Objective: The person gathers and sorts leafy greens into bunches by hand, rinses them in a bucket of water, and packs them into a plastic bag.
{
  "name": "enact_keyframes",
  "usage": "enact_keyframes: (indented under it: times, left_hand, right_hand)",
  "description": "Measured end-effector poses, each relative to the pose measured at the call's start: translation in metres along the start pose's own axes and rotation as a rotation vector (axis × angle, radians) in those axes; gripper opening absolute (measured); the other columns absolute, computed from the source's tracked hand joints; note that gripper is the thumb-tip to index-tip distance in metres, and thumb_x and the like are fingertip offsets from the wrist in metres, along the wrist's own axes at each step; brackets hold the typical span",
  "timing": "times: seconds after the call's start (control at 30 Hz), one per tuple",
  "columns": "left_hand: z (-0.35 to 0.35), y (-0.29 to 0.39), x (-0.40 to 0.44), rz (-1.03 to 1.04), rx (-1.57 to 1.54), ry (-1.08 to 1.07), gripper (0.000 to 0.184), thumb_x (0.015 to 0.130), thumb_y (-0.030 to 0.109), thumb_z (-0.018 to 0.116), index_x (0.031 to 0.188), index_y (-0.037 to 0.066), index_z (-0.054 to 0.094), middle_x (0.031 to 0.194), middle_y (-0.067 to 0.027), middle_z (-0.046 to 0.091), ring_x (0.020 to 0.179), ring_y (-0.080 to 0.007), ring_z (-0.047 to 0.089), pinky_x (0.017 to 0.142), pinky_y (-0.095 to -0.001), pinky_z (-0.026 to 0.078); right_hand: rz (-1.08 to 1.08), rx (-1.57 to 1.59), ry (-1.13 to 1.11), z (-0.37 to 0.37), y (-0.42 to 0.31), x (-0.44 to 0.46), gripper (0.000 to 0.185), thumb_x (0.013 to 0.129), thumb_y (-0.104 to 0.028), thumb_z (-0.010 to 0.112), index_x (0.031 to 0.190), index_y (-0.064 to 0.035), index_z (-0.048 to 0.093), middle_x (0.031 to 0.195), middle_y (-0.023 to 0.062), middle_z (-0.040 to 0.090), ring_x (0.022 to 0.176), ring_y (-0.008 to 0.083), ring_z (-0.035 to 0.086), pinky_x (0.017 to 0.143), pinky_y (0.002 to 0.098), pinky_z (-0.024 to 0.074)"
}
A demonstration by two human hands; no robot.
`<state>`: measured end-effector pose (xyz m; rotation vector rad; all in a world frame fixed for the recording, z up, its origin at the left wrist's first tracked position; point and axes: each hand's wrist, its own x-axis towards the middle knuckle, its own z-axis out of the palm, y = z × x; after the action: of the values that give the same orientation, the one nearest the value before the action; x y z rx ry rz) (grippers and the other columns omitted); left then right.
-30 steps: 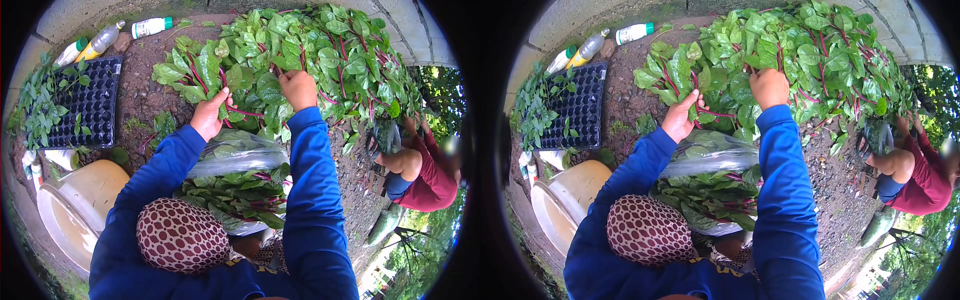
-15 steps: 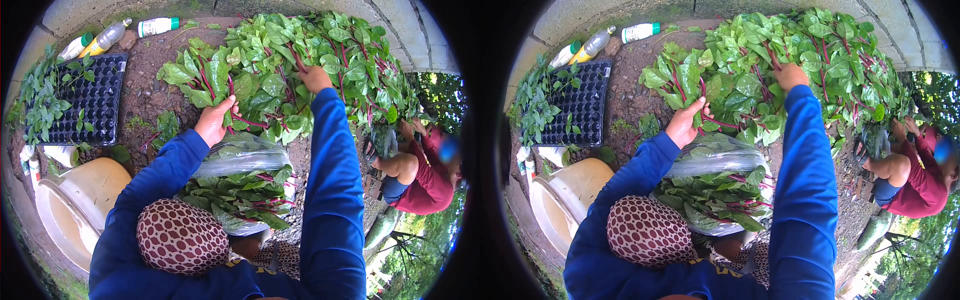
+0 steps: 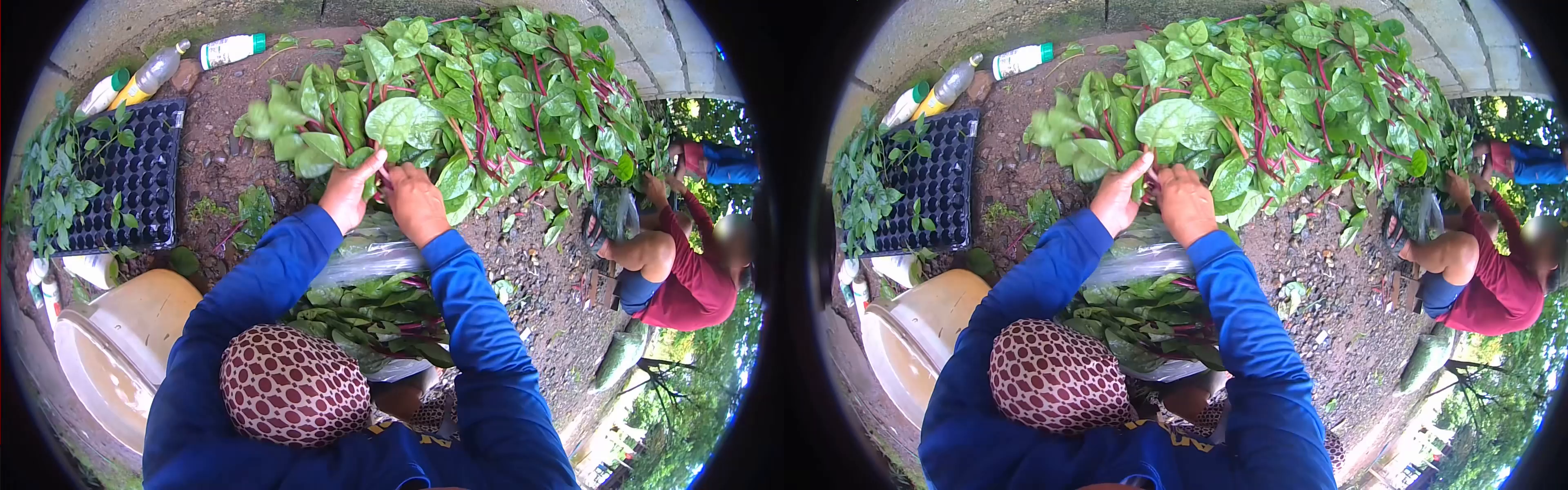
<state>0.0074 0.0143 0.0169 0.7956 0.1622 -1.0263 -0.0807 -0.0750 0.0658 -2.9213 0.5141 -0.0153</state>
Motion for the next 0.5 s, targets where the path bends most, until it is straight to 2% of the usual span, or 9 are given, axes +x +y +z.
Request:
enact_keyframes:
  times: [0.07, 0.13, 0.23, 0.27, 0.4, 0.5]
  left_hand:
    - [-0.008, 0.003, 0.011, -0.063, -0.016, 0.011, 0.021, 0.079, 0.017, 0.066, 0.098, 0.009, 0.06, 0.086, -0.0035, 0.063, 0.079, -0.0156, 0.061, 0.068, -0.0308, 0.046]
    - [-0.007, 0.005, 0.012, -0.1, -0.001, 0.067, 0.019, 0.079, 0.017, 0.066, 0.096, 0.01, 0.06, 0.085, -0.0035, 0.064, 0.078, -0.0149, 0.06, 0.067, -0.0304, 0.046]
    - [-0.009, 0.007, 0.014, -0.161, -0.024, 0.059, 0.016, 0.08, 0.016, 0.066, 0.094, 0.011, 0.06, 0.083, -0.0027, 0.064, 0.075, -0.014, 0.059, 0.068, -0.0306, 0.046]
    - [-0.007, 0.008, 0.013, -0.158, -0.045, 0.052, 0.016, 0.08, 0.017, 0.066, 0.094, 0.011, 0.06, 0.083, -0.0027, 0.064, 0.075, -0.0139, 0.059, 0.068, -0.0306, 0.046]
    - [-0.002, 0.013, 0.008, -0.2, -0.096, 0.017, 0.019, 0.08, 0.018, 0.066, 0.096, 0.012, 0.059, 0.086, -0.0036, 0.064, 0.077, -0.0146, 0.059, 0.071, -0.0318, 0.047]
    - [-0.004, 0.017, 0.004, -0.223, -0.12, -0.009, 0.022, 0.081, 0.019, 0.065, 0.1, 0.011, 0.058, 0.09, -0.0049, 0.063, 0.082, -0.016, 0.06, 0.076, -0.0344, 0.049]
  right_hand:
    - [-0.046, 0.154, 0.035, -0.007, -0.003, -0.006, 0.022, 0.074, -0.015, 0.065, 0.092, -0.005, 0.058, 0.09, 0.0105, 0.058, 0.086, 0.0272, 0.057, 0.073, 0.0374, 0.0484]
    - [-0.06, 0.305, 0.081, -0.02, 0.003, -0.016, 0.027, 0.072, -0.015, 0.068, 0.095, -0.0047, 0.058, 0.09, 0.0109, 0.059, 0.085, 0.0274, 0.058, 0.073, 0.038, 0.048]
    - [0.208, 0.347, 0.038, -0.037, 0.019, -0.036, 0.029, 0.07, -0.018, 0.072, 0.093, -0.0058, 0.058, 0.087, 0.0102, 0.061, 0.081, 0.028, 0.06, 0.071, 0.0372, 0.0478]
    - [0.299, 0.35, -0.032, -0.043, 0.019, -0.041, 0.027, 0.069, -0.02, 0.073, 0.09, -0.0072, 0.06, 0.081, 0.0086, 0.063, 0.075, 0.0285, 0.061, 0.068, 0.0369, 0.0477]
    - [0.271, 0.382, -0.022, -0.025, 0.013, -0.056, 0.017, 0.07, -0.018, 0.071, 0.081, -0.0073, 0.063, 0.078, 0.0086, 0.064, 0.072, 0.0258, 0.062, 0.063, 0.0364, 0.0478]
    - [0.27, 0.452, -0.012, -0.026, 0.017, -0.057, 0.013, 0.071, -0.015, 0.07, 0.08, -0.0077, 0.064, 0.075, 0.0089, 0.064, 0.068, 0.0244, 0.062, 0.062, 0.0346, 0.048]
